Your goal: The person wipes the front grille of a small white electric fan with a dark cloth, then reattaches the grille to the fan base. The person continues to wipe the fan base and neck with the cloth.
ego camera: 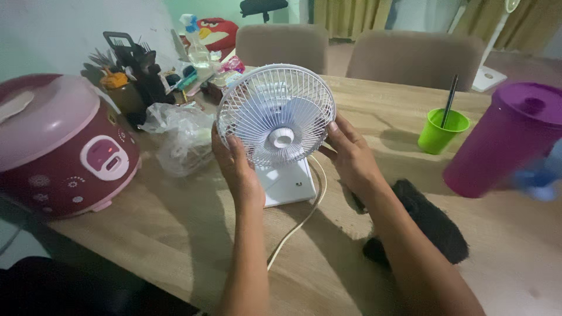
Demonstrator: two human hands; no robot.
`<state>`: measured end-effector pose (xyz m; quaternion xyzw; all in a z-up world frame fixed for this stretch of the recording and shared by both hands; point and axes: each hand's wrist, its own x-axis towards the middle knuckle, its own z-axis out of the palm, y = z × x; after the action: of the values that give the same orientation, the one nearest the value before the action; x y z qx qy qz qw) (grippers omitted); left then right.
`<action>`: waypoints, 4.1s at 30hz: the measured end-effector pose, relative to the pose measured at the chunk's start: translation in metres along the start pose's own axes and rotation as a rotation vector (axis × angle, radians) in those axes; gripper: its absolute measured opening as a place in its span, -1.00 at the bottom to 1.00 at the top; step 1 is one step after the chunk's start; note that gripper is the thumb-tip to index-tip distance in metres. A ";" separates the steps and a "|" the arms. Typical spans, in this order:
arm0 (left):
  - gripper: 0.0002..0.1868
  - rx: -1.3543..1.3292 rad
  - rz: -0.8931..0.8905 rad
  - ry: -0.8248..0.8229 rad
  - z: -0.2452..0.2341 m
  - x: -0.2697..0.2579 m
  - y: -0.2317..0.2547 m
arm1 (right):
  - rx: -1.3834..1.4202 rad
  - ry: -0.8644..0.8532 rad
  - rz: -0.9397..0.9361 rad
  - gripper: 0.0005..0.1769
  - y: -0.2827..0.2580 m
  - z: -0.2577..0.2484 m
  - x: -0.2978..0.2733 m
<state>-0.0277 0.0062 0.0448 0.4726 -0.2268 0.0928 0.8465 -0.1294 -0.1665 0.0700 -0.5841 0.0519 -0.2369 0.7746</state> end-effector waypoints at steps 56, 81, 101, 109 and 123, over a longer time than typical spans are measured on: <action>-0.10 -0.087 -0.250 0.068 -0.006 0.005 -0.007 | -0.344 0.306 -0.128 -0.02 -0.046 0.065 0.031; -0.39 0.015 -0.334 -0.003 0.008 0.056 0.045 | -0.368 0.265 -0.182 -0.09 -0.041 0.058 0.030; -0.54 -0.145 -0.399 -0.148 0.010 0.066 0.058 | -0.420 0.316 -0.112 0.11 -0.042 0.072 0.031; -0.63 -0.269 -0.436 -0.162 0.010 0.067 0.058 | -0.402 0.324 -0.121 0.07 -0.040 0.070 0.031; -0.41 -0.071 -0.428 -0.022 0.014 0.065 0.055 | -0.454 0.380 -0.080 0.09 -0.038 0.071 0.030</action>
<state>0.0048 0.0201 0.1232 0.4809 -0.1334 -0.1022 0.8605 -0.0890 -0.1249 0.1333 -0.6892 0.2244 -0.3547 0.5905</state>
